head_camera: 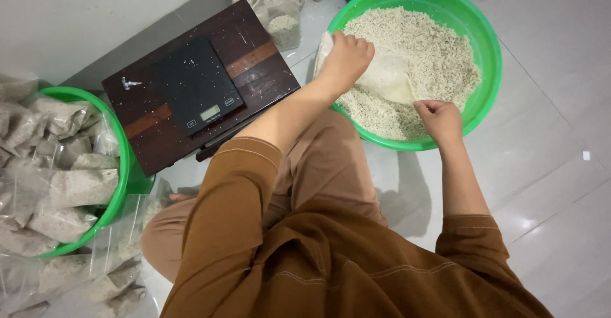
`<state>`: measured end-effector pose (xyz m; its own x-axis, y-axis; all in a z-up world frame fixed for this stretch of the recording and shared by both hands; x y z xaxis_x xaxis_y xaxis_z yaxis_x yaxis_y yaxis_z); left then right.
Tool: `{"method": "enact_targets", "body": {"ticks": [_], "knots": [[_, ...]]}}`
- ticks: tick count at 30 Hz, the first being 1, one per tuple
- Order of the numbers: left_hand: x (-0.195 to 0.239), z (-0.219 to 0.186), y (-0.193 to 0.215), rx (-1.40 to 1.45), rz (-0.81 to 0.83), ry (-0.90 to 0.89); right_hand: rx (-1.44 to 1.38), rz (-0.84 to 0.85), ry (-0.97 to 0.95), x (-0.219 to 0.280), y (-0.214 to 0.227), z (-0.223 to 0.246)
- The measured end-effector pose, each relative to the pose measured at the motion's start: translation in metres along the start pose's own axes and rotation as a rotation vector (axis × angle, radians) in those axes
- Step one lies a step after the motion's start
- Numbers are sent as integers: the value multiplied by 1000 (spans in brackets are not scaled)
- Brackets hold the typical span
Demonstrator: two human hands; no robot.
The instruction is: Filling small plastic bags with grain using a scoop, weighing them on a digital scale, and sealing them for distribution.
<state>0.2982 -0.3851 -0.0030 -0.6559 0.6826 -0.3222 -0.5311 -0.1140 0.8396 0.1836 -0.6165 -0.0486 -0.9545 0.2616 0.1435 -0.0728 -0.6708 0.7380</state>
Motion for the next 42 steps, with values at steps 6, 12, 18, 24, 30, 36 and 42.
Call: {"method": "enact_targets", "body": {"ticks": [6,12,18,24,30,36,42], "knots": [[16,13,1,89,119,14,-45,-16,-17,5,12,4],[29,20,-1,112,-19,69,-52,-12,-66,3,10,1],[28,19,1,-9,-155,91,-42,-26,15,-1,7,0],[31,24,10,-11,-186,122,-16,-20,-8,1,6,8],[36,28,8,-14,-208,124,-5,-29,0,-2,3,4],[38,26,0,-36,-149,92,-28,-9,-54,-1,3,8],[35,29,25,-57,-547,97,44,1,-23,-14,-9,-21]]}}
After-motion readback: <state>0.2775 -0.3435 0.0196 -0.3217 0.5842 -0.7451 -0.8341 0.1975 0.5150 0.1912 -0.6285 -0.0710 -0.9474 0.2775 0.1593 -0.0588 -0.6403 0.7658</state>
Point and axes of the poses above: each hand's wrist, its own x-axis away from the middle knuckle, its own y-axis out of the back of the hand, z = x × y, the point moved 4 cm from there along -x, towards the middle knuckle, and after that the axes turned 2 degrees about -y, right-handed, at the moved point
